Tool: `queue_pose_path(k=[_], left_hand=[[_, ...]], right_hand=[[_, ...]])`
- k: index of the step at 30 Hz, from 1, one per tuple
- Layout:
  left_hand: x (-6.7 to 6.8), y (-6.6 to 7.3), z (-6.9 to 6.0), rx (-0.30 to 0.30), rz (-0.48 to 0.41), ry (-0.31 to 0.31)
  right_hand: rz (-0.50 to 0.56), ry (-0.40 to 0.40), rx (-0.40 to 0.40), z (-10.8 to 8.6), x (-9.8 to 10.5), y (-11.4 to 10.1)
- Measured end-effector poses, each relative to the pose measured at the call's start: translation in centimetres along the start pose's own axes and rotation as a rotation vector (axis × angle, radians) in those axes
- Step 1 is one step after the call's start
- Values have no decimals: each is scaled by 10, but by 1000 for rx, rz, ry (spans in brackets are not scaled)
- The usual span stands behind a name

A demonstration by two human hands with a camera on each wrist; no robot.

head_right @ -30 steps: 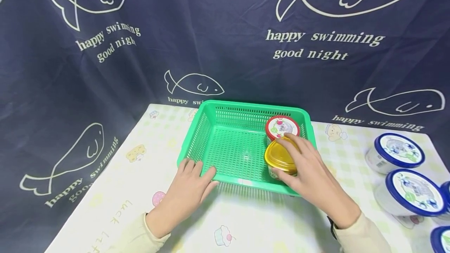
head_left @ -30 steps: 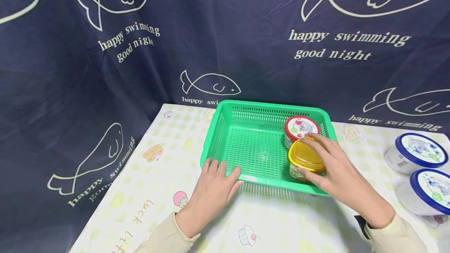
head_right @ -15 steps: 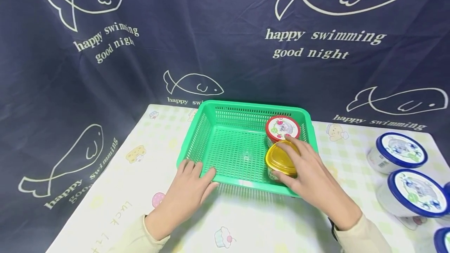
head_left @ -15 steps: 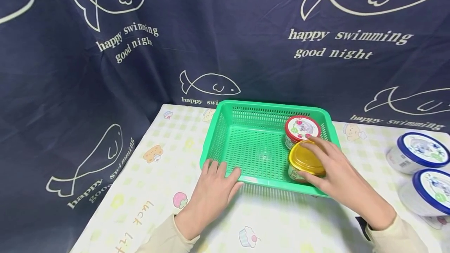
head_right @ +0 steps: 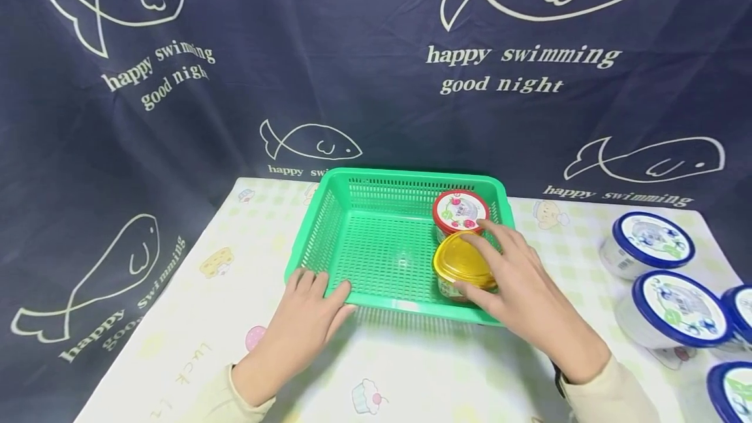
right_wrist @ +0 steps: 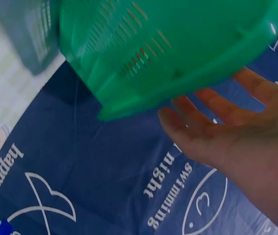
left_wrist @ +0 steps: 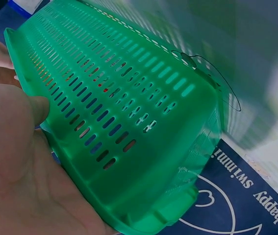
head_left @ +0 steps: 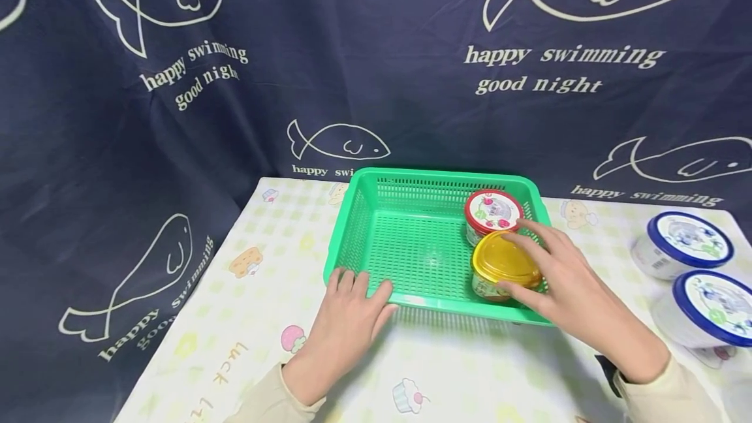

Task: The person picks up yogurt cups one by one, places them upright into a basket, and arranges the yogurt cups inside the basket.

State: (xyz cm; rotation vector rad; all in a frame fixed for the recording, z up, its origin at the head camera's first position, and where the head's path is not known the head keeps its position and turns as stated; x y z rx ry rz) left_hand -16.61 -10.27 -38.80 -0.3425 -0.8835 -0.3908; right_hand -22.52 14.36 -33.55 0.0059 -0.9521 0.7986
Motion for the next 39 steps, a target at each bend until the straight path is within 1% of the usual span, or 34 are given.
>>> queue_pose_path(k=[2, 5, 9, 14, 17, 25, 31, 36, 39], left_hand=[[0, -1, 0, -1, 0, 4], [2, -1, -1, -6, -4, 29], [5, -3, -4, 2, -21, 46], [7, -7, -6, 34, -59, 39], [7, -7, -7, 37, -71, 41], [6, -4, -8, 29, -85, 47], [5, -2, -5, 21, -86, 48], [3, -1, -3, 13, -85, 46], [3, 0, -2, 6, -86, 38]], right_hand=[[4, 10, -8, 1, 6, 1], [11, 27, -18, 2, 15, 3], [11, 58, -6, 5, 27, 1], [-7, 101, 16, 9, 40, 1], [-14, 118, 16, 10, 46, 2], [-30, 170, 10, 6, 63, 8], [-57, 198, 0, 3, 74, 13], [-74, 207, -28, 0, 84, 21], [-89, 227, -50, -3, 92, 26]])
Point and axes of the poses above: each hand's wrist, its own z-axis towards the middle knuckle, its own x-axis out of the back of the hand, y = z × x, the point moved 9 cm from there along z, towards the middle knuckle, and after that the axes turned 13 degrees about y, right-handed, at the moved point
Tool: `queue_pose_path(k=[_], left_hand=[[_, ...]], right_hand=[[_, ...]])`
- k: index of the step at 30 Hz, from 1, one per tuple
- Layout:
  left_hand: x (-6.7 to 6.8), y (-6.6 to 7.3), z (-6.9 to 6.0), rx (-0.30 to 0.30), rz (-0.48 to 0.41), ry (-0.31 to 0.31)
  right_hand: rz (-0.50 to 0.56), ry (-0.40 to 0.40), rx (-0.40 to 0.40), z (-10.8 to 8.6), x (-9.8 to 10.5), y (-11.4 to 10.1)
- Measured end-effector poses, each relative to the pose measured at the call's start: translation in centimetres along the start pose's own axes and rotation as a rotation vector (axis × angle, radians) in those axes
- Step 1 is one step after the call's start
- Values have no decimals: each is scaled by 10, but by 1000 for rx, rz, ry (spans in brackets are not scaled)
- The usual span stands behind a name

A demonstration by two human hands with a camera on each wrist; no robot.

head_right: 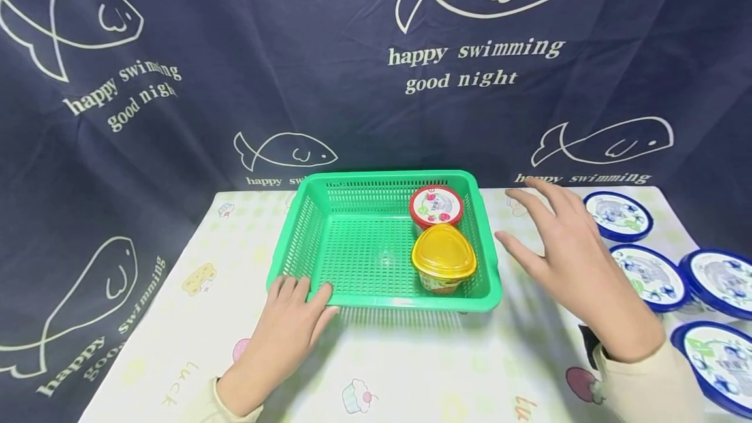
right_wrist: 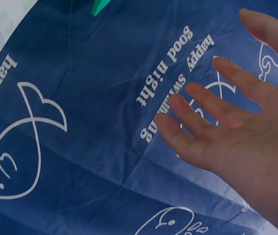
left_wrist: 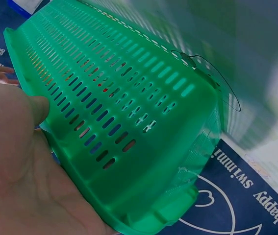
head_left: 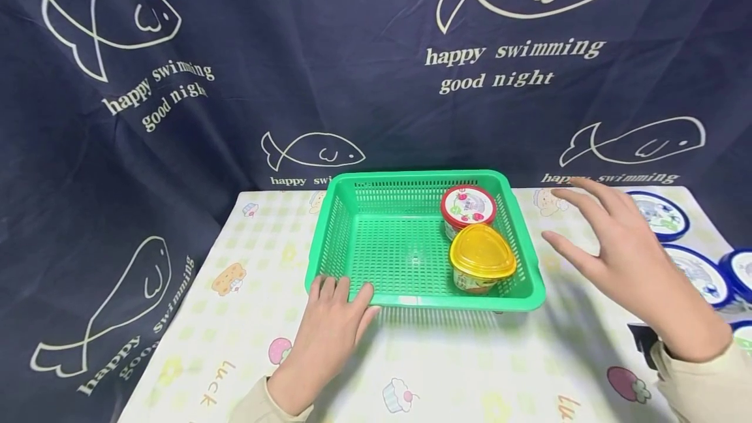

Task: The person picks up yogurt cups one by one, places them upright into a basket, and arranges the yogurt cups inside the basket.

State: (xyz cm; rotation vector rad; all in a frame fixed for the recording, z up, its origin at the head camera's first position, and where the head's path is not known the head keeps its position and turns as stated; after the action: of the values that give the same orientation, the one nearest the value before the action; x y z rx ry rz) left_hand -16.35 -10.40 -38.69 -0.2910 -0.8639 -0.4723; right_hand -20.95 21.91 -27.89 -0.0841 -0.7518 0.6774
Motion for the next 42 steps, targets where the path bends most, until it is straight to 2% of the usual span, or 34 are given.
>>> queue_pose_path(k=[14, 22, 26, 33, 37, 39, 42], left_hand=[[-1, -4, 1, 12, 12, -33], [4, -8, 0, 11, 28, 2], [5, -11, 1, 26, 28, 1], [5, -14, 1, 30, 43, -18], [7, -15, 0, 19, 60, -3], [8, -15, 0, 15, 63, 9], [10, -16, 2, 11, 56, 23]], right_hand=[[-72, 75, -42, 11, 26, 22], [-119, 98, -81, 17, 38, 40], [-134, 73, -115, 18, 39, 51], [-252, -33, -262, 13, 44, 83], [-354, -110, -300, 7, 47, 99], [-391, -178, -310, 3, 45, 106], [-433, -328, -365, -6, 39, 120]])
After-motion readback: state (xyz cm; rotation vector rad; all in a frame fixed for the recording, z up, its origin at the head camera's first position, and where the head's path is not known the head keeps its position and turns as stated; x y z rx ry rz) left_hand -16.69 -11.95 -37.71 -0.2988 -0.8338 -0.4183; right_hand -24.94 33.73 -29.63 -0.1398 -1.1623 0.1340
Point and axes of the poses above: each hand's wrist, its own z-axis towards the middle knuckle, its own x-axis out of the back of the hand, y = z × x, the point moved 9 cm from there along z, towards the middle knuckle, and after that the axes turned 13 degrees about y, right-handed, at the moved point
